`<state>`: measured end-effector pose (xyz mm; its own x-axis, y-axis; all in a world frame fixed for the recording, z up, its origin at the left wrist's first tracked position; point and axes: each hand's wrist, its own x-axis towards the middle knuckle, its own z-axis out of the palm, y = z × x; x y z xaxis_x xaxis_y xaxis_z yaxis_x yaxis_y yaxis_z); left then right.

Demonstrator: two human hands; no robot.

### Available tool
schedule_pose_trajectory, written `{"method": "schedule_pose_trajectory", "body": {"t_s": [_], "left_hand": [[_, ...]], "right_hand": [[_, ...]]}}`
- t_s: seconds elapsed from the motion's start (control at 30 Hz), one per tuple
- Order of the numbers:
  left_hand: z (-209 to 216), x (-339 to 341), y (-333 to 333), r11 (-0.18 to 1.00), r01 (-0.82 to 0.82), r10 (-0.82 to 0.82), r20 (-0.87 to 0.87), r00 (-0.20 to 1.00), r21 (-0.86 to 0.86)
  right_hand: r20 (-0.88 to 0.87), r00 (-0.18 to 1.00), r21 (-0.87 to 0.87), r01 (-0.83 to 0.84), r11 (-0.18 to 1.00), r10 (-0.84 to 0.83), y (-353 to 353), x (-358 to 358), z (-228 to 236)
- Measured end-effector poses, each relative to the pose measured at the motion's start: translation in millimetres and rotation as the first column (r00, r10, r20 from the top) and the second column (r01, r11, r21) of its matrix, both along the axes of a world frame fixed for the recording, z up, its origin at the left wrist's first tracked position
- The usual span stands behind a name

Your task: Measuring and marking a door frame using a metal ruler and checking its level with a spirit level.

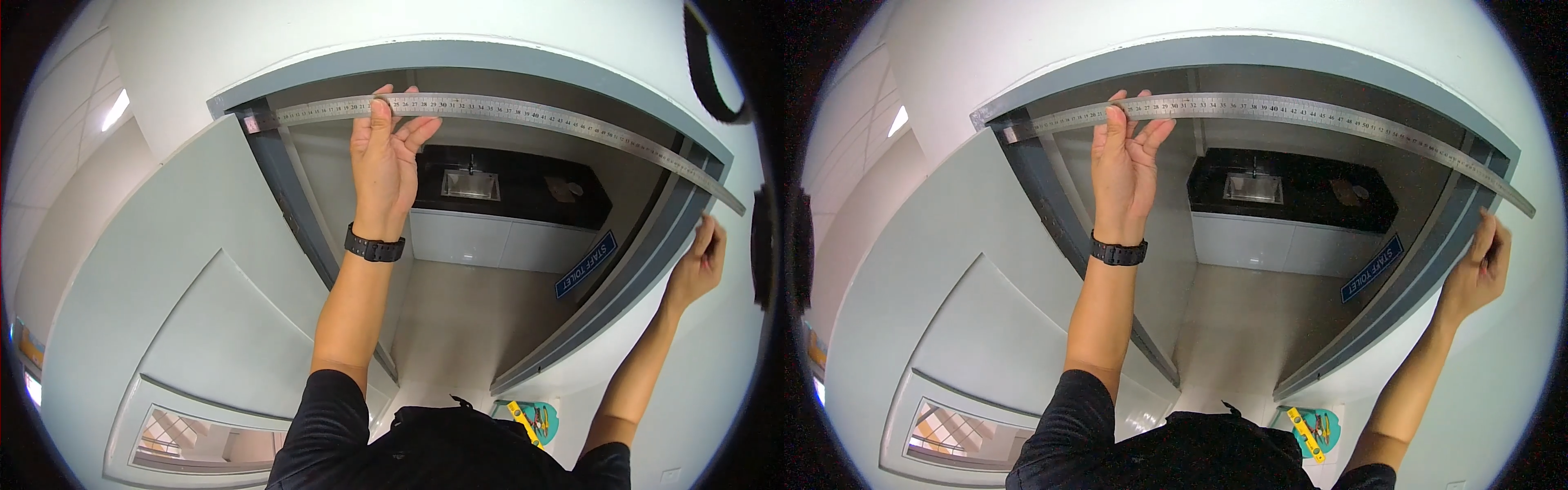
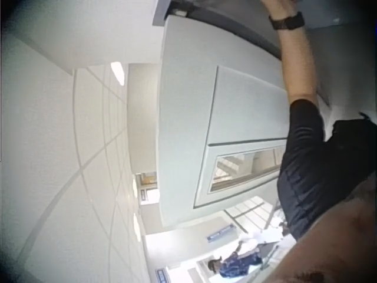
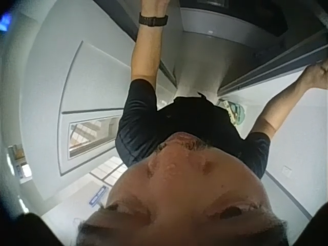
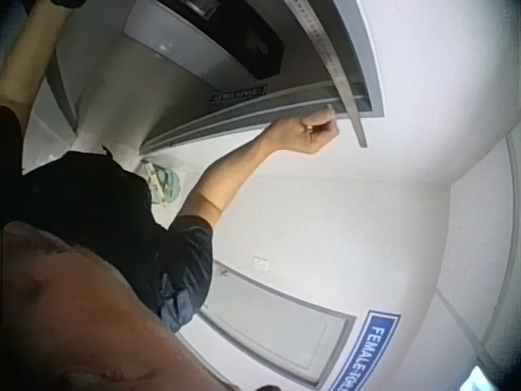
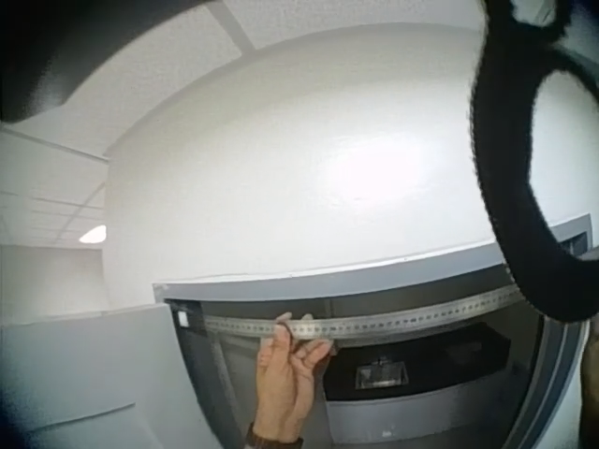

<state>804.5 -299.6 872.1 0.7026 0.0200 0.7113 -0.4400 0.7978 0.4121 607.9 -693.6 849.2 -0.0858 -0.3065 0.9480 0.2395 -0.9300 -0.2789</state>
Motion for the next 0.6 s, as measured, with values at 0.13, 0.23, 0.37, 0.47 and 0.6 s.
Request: {"method": "schedule_pose_trajectory", "body": {"t_s": [0.13,0.23,0.37,0.47,0.6], "left_hand": [[0.9,8.1,-1.6,1.0,-0.021,0.02,-0.033,0.999,-0.015],[0.9,8.8,0.6,0.999,-0.05,0.05,-0.037,0.998,-0.002],[1.6,9.5,3.7,0.999,-0.046,0.046,-0.002,0.999,0.028],[2.5,6.2,7.1,0.998,-0.052,0.053,-0.007,0.999,0.03],[7.6,0.5,9.8,0.995,-0.094,0.095,-0.016,0.995,0.033]], "right_hand": [[-0.055,0.982,0.408,-0.141,0.902,0.178,-39.1,21.1,-43.2],[-0.01,0.899,0.589,-0.349,0.729,0.438,-60.3,38.2,-38.9],[-0.063,0.744,0.619,-0.494,0.611,0.665,-58.3,46.1,-19.7],[0.016,0.706,0.556,-0.595,0.581,0.708,-41.4,57.4,-5.4],[0.053,0.646,0.523,-0.667,0.53,0.761,-52.0,69.0,2.6]]}}
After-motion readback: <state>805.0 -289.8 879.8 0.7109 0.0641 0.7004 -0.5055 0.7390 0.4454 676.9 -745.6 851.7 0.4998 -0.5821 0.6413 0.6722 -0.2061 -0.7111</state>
